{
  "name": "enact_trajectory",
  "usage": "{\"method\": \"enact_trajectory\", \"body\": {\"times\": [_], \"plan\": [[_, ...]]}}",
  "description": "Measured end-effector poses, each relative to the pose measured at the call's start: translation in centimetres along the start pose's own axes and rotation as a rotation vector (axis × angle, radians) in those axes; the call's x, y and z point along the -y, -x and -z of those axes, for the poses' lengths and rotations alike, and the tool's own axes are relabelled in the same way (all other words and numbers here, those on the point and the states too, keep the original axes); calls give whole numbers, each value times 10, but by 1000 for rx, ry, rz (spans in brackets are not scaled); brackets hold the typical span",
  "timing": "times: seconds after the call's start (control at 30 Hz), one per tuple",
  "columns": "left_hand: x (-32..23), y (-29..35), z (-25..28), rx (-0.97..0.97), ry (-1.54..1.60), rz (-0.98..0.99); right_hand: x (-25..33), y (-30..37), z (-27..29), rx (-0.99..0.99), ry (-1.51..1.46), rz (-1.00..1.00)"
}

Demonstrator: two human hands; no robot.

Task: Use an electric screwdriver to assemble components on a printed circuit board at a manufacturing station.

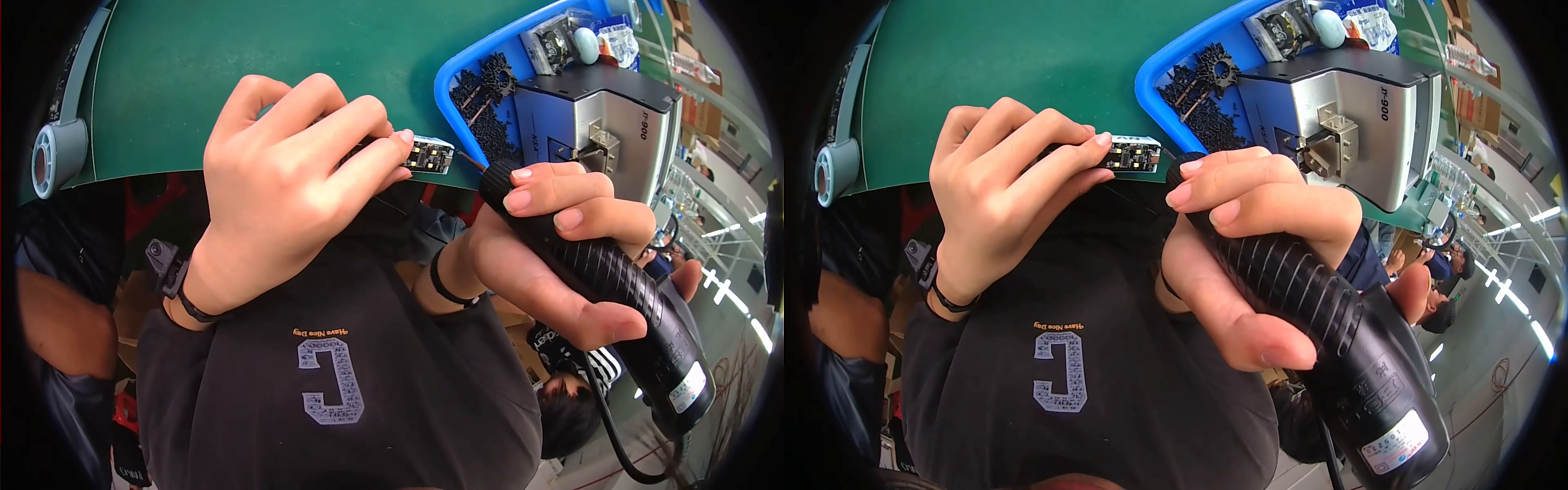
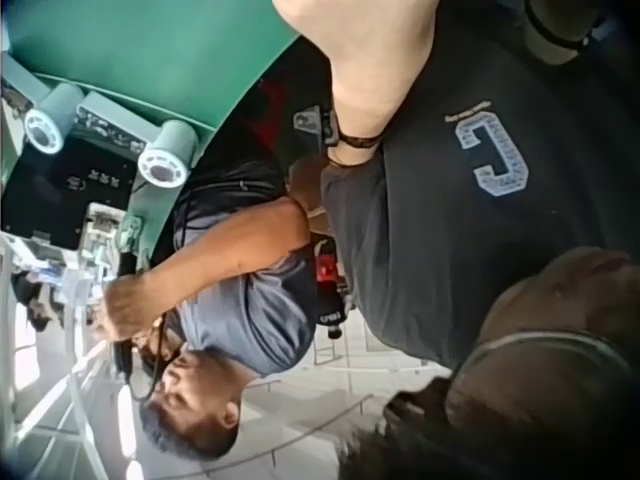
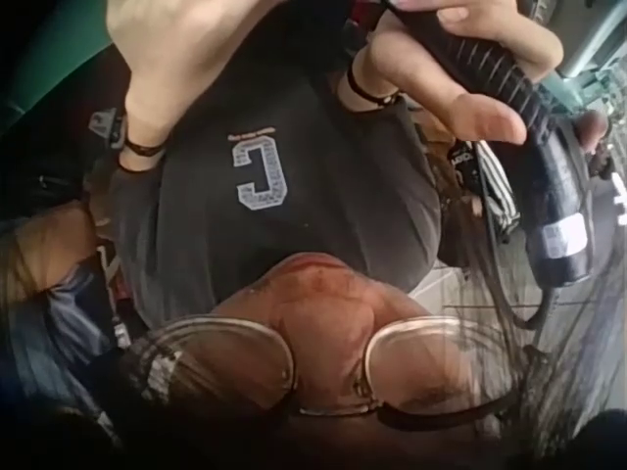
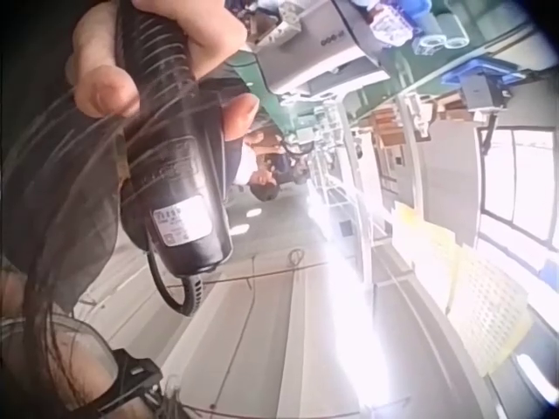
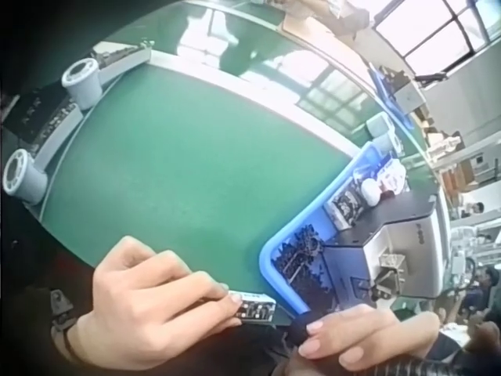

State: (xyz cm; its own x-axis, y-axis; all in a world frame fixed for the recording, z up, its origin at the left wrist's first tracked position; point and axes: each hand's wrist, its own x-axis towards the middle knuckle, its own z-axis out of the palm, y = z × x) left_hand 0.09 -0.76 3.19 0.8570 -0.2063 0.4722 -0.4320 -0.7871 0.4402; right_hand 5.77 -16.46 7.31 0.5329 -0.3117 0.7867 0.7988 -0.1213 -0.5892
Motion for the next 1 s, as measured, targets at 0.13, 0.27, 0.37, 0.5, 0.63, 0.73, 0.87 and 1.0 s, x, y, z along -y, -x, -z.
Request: {"method": "enact_trajectory", "body": {"times": [0.13, 0.27, 0.37, 0.5, 0.63, 0.73, 0.87, 1.0], "plan": [[0, 0, 1, -20, 10, 11, 0, 1, -1, 37, -111, -8], [1, 2, -2, -37, 24, 12, 0, 4, -5, 29, -59, -2], [1, 2, -3, -43, 34, 12, 2, 5, -4, 55, -35, 8], [1, 2, -4, -52, 35, 16, 2, 5, -3, 67, -30, -30], [1, 2, -7, -82, 34, 9, -1, 4, 0, 81, -51, -71], [1, 2, -6, -75, 40, 11, -3, 2, 4, 92, -92, -119], [1, 3, -4, -55, 30, 14, -8, 2, 10, 105, -141, -188], [2, 3, -4, -45, 22, 9, -10, 4, 13, 125, -114, -189]]}}
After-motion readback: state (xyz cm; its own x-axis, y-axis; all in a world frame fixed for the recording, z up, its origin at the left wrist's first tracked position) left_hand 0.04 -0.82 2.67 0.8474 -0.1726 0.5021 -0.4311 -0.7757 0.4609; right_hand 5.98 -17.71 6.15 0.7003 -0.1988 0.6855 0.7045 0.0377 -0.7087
